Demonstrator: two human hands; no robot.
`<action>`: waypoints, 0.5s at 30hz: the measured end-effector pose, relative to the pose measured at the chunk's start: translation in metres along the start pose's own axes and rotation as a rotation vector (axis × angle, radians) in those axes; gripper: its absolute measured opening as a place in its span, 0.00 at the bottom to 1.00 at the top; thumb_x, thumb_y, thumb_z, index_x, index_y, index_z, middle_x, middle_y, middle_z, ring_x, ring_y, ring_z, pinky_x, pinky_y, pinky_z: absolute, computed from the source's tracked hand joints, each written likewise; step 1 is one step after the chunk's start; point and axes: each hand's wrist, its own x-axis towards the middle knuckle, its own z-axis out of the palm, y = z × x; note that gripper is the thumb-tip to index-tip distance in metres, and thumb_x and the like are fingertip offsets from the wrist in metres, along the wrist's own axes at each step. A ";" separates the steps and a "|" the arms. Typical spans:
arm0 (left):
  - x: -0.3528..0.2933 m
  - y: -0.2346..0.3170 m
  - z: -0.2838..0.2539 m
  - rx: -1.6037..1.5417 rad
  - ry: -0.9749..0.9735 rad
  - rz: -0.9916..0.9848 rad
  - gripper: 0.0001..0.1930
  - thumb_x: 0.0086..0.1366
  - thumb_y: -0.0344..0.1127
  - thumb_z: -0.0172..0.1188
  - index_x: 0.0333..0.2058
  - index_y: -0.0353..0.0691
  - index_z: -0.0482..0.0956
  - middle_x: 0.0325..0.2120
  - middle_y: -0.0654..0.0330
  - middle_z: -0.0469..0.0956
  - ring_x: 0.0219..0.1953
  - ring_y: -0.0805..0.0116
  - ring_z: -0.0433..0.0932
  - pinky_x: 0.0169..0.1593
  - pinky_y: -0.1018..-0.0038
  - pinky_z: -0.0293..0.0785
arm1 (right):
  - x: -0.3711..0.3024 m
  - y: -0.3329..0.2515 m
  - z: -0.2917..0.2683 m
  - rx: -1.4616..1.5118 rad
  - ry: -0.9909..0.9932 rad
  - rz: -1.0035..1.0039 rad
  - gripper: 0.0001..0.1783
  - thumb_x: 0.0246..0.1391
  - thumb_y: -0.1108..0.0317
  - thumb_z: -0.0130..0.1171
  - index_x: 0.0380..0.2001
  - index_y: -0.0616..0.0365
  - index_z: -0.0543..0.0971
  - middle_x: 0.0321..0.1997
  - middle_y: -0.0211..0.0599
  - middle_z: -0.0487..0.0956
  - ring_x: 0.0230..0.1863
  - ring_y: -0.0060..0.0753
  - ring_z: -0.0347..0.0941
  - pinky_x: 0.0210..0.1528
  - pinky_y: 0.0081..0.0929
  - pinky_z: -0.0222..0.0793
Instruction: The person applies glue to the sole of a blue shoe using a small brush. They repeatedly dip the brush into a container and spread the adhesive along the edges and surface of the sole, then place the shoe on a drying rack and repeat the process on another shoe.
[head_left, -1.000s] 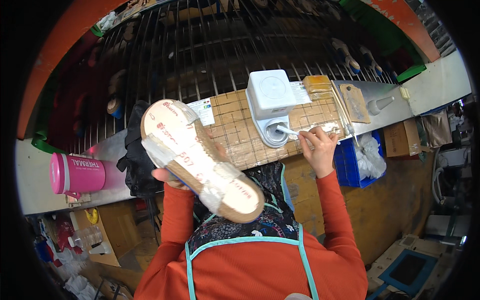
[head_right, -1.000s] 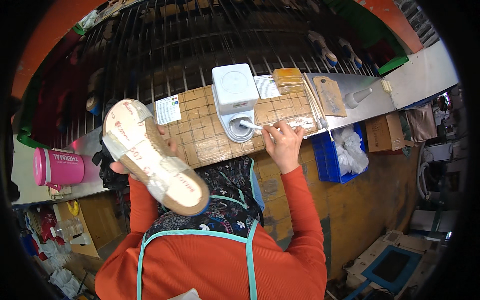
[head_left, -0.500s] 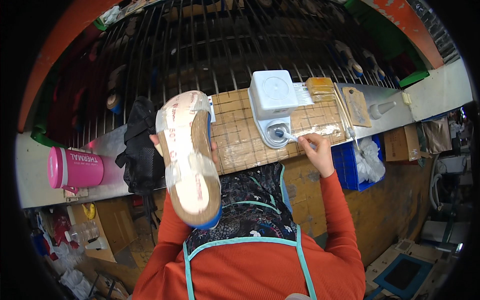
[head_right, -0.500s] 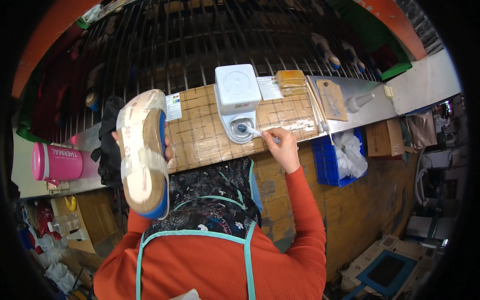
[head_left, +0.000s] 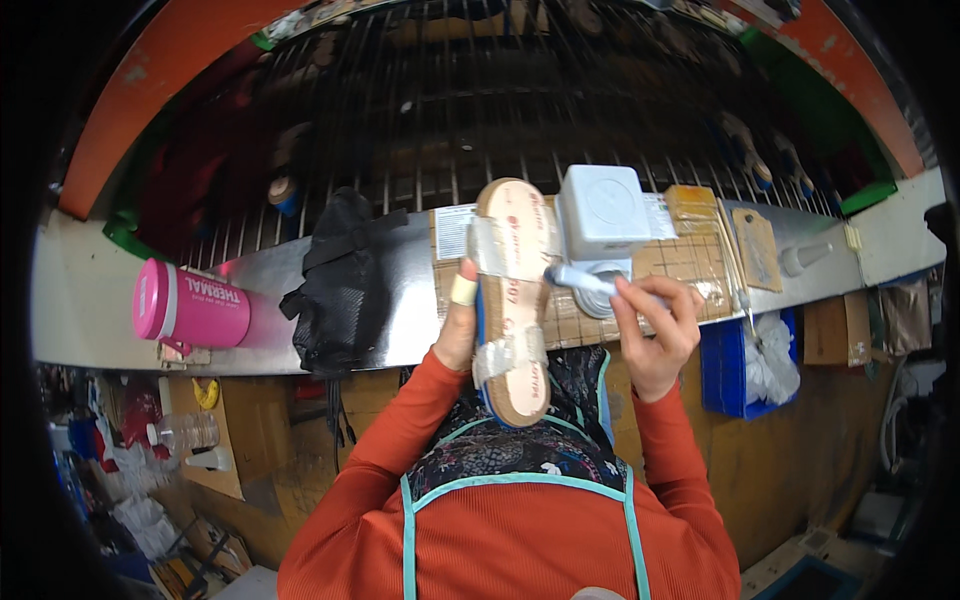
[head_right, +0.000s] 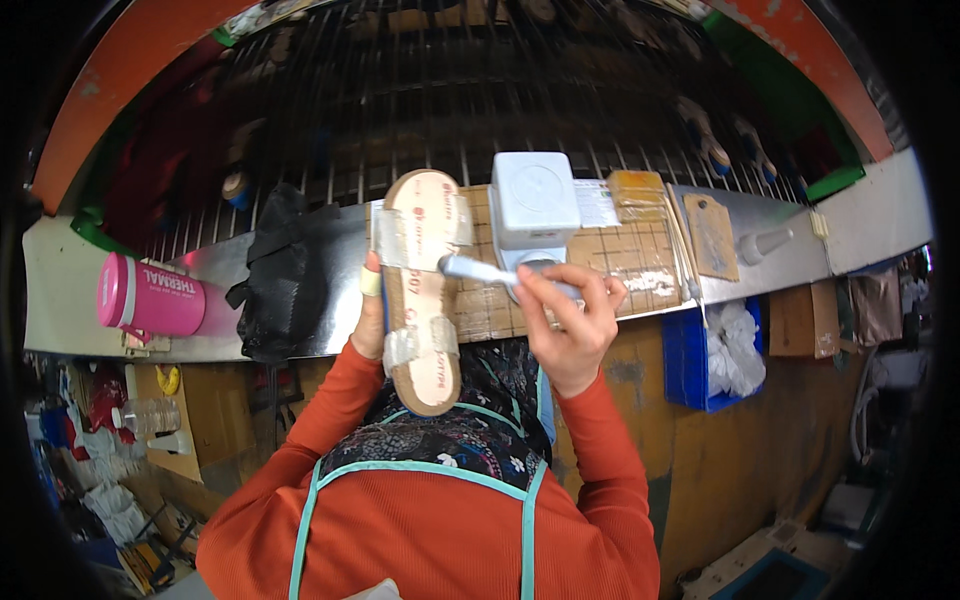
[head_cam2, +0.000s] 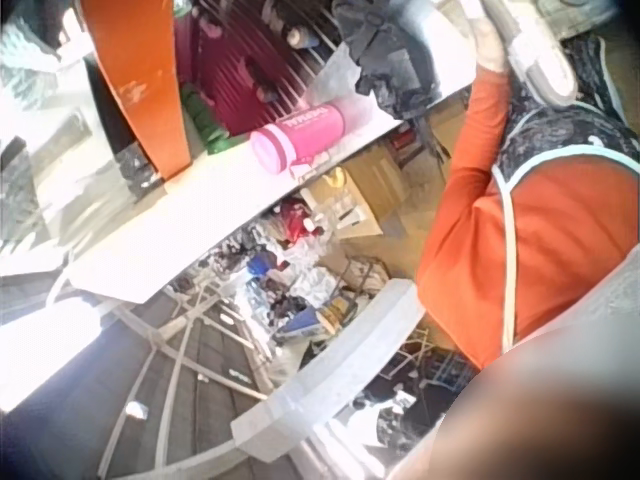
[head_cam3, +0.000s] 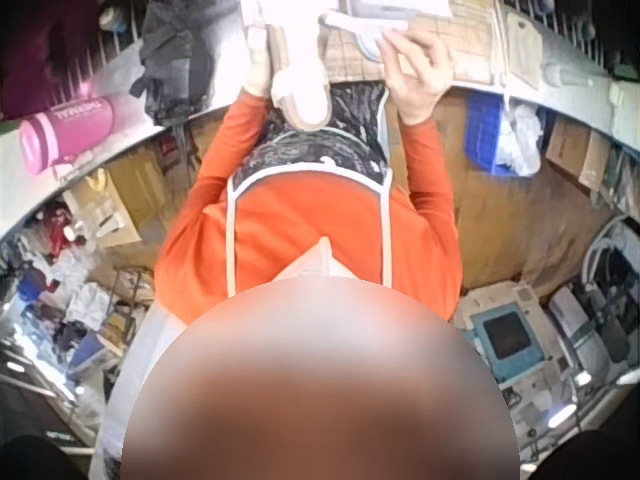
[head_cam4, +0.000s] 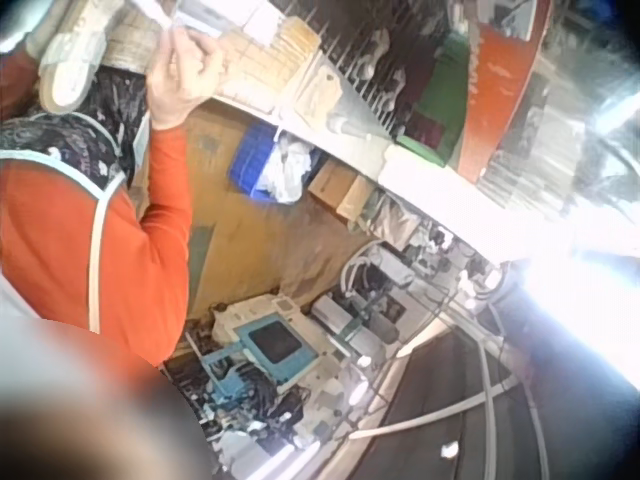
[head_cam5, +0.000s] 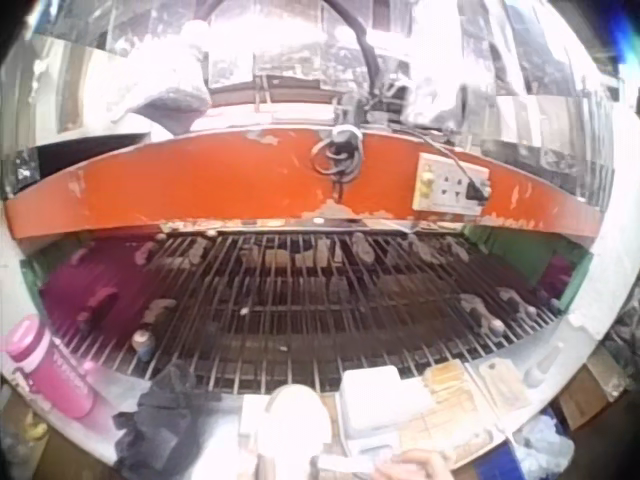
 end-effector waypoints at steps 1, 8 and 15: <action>0.000 0.000 0.001 0.013 -0.019 0.039 0.45 0.65 0.72 0.40 0.64 0.35 0.59 0.55 0.53 0.71 0.53 0.69 0.74 0.53 0.74 0.74 | 0.004 -0.008 0.001 0.062 0.001 -0.005 0.15 0.39 0.72 0.72 0.36 0.49 0.87 0.32 0.28 0.78 0.31 0.25 0.70 0.43 0.27 0.53; -0.017 -0.001 -0.020 0.367 -0.019 0.145 0.37 0.67 0.65 0.45 0.51 0.29 0.73 0.40 0.56 0.79 0.41 0.71 0.77 0.45 0.75 0.73 | 0.006 -0.028 0.022 0.259 -0.115 0.151 0.13 0.43 0.72 0.70 0.36 0.51 0.87 0.37 0.29 0.77 0.26 0.20 0.68 0.43 0.24 0.52; -0.027 0.006 -0.025 0.501 0.045 0.152 0.34 0.68 0.60 0.47 0.48 0.27 0.74 0.36 0.53 0.81 0.38 0.69 0.79 0.43 0.74 0.73 | 0.023 -0.031 0.036 0.225 -0.132 0.121 0.11 0.45 0.71 0.70 0.36 0.51 0.86 0.36 0.27 0.76 0.22 0.16 0.66 0.42 0.24 0.51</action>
